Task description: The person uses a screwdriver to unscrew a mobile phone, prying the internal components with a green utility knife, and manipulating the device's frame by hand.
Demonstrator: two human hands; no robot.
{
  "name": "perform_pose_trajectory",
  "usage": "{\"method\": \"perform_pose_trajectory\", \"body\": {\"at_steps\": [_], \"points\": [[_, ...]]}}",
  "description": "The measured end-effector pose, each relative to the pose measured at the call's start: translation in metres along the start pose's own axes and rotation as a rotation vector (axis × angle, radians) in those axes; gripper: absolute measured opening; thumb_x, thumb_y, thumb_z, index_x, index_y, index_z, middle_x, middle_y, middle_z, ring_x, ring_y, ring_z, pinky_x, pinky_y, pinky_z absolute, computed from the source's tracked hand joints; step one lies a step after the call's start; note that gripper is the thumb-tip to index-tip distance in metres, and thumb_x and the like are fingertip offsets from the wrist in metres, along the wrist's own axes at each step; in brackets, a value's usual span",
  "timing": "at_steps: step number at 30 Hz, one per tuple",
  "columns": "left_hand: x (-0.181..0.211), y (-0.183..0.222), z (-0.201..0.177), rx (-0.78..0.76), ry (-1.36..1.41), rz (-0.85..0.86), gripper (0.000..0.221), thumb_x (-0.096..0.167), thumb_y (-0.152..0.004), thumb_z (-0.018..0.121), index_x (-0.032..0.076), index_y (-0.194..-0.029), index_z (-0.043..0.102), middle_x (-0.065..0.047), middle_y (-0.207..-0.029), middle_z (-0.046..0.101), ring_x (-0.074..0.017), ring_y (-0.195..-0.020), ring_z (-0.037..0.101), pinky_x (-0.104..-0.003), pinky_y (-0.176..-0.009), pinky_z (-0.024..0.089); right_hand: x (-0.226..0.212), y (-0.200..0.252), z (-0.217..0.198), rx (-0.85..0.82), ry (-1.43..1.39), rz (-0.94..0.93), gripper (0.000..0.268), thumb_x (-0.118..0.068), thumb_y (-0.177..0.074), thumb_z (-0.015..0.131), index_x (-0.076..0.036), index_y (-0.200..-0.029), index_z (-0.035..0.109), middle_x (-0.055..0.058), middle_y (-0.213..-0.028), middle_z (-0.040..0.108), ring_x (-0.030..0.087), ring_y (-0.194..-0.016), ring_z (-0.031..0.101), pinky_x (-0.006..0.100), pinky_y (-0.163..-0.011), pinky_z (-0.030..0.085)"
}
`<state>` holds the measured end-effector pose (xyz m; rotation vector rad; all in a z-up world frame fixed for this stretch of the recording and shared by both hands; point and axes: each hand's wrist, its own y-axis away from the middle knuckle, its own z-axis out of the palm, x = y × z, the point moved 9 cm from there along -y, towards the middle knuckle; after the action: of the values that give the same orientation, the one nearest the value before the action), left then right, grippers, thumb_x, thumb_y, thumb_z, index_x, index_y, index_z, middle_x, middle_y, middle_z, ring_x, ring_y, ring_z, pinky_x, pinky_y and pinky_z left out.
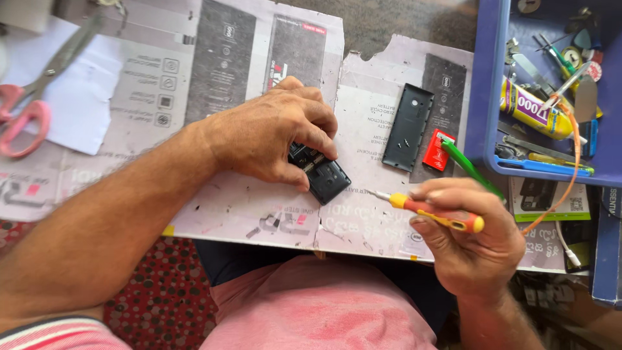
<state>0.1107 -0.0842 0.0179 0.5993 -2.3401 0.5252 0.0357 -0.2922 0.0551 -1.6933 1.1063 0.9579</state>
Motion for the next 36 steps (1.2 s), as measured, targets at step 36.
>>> {"method": "perform_pose_trajectory", "body": {"at_steps": [36], "points": [[-0.009, 0.002, 0.002, 0.011, 0.015, -0.015, 0.054, 0.034, -0.056, 0.096, 0.019, -0.106, 0.082, 0.001, -0.102, 0.07, -0.0212, -0.106, 0.059, -0.043, -0.099, 0.037, -0.03, -0.032, 0.034, -0.043, 0.239, -0.281, 0.022, -0.007, -0.097, 0.074, -0.003, -0.115, 0.063, 0.021, -0.111, 0.067, 0.025, -0.099, 0.074, 0.036, -0.084, 0.069]]}}
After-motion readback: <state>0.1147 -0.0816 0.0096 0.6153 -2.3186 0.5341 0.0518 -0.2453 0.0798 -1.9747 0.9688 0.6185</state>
